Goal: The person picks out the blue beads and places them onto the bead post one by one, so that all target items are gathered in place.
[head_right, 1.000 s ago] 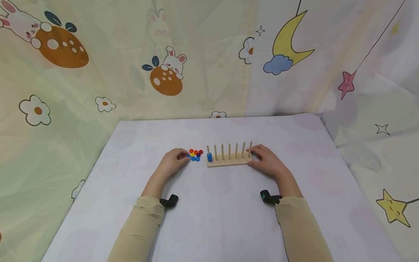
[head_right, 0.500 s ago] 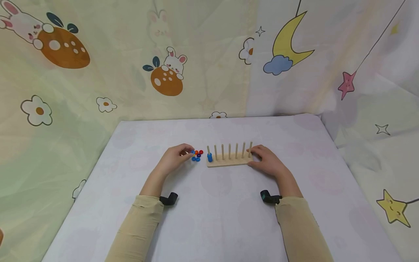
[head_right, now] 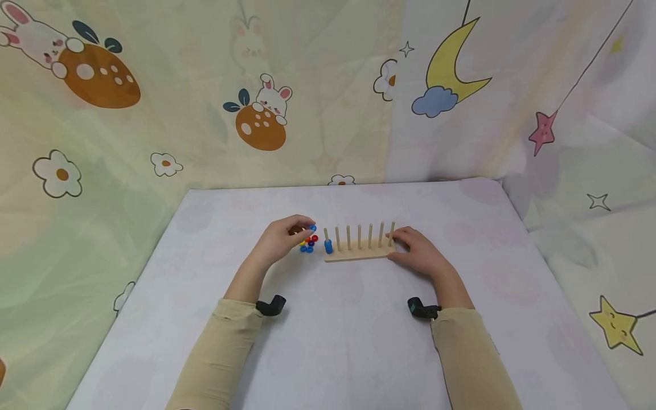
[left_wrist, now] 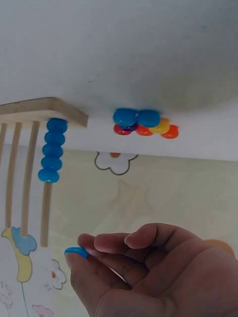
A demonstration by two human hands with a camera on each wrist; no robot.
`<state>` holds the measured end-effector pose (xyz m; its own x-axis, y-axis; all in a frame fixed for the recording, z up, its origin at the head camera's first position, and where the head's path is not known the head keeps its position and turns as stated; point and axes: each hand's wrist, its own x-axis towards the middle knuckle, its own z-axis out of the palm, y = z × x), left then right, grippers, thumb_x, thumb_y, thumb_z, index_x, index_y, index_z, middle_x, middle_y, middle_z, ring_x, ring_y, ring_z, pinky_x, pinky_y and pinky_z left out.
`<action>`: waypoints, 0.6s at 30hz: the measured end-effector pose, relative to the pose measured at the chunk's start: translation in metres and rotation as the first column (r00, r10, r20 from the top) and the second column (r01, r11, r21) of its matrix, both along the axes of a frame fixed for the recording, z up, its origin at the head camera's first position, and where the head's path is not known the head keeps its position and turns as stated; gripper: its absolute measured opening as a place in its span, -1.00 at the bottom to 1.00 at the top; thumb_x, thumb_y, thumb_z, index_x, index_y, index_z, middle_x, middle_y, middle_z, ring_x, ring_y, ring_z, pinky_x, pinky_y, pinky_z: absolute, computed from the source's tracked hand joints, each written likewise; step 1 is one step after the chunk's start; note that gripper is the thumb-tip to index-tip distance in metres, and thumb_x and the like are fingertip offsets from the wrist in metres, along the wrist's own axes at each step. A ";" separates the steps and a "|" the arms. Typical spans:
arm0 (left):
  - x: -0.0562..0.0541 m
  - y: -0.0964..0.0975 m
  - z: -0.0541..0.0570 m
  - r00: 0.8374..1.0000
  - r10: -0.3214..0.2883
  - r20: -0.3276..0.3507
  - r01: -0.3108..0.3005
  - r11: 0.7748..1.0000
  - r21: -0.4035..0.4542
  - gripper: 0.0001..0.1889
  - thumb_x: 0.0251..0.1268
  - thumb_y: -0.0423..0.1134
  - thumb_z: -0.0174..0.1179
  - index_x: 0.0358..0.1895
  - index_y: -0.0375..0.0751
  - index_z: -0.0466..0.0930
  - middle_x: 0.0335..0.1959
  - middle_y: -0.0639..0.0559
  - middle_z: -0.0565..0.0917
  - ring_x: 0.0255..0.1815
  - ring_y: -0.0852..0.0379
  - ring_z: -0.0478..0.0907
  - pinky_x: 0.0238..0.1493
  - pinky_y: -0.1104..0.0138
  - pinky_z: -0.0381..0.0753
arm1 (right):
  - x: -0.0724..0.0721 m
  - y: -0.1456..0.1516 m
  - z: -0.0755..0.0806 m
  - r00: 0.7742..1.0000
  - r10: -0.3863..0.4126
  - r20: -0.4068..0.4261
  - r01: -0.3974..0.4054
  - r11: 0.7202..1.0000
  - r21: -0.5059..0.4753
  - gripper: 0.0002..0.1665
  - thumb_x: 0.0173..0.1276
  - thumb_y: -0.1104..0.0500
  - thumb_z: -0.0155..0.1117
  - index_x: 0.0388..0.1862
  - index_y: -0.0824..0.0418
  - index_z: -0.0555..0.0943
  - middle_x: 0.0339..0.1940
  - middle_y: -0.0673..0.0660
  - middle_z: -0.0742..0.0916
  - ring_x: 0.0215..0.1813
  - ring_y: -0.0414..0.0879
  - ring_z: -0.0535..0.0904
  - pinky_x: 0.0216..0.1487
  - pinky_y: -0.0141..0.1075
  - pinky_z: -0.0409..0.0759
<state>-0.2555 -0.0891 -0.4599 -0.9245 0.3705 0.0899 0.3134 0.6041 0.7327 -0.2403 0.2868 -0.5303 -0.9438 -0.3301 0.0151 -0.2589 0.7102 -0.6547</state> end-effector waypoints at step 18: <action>0.001 0.024 0.008 0.997 -0.068 -0.023 0.068 0.998 0.014 -0.73 0.40 -0.01 0.22 0.09 0.08 0.65 -0.17 0.23 0.67 -0.16 0.20 0.55 -0.24 0.34 0.59 | 0.000 0.000 0.001 1.000 -0.010 0.025 0.011 1.000 -0.016 -0.38 0.27 -0.06 0.44 0.28 0.02 0.52 0.30 0.13 0.52 0.36 0.14 0.39 0.36 0.14 0.32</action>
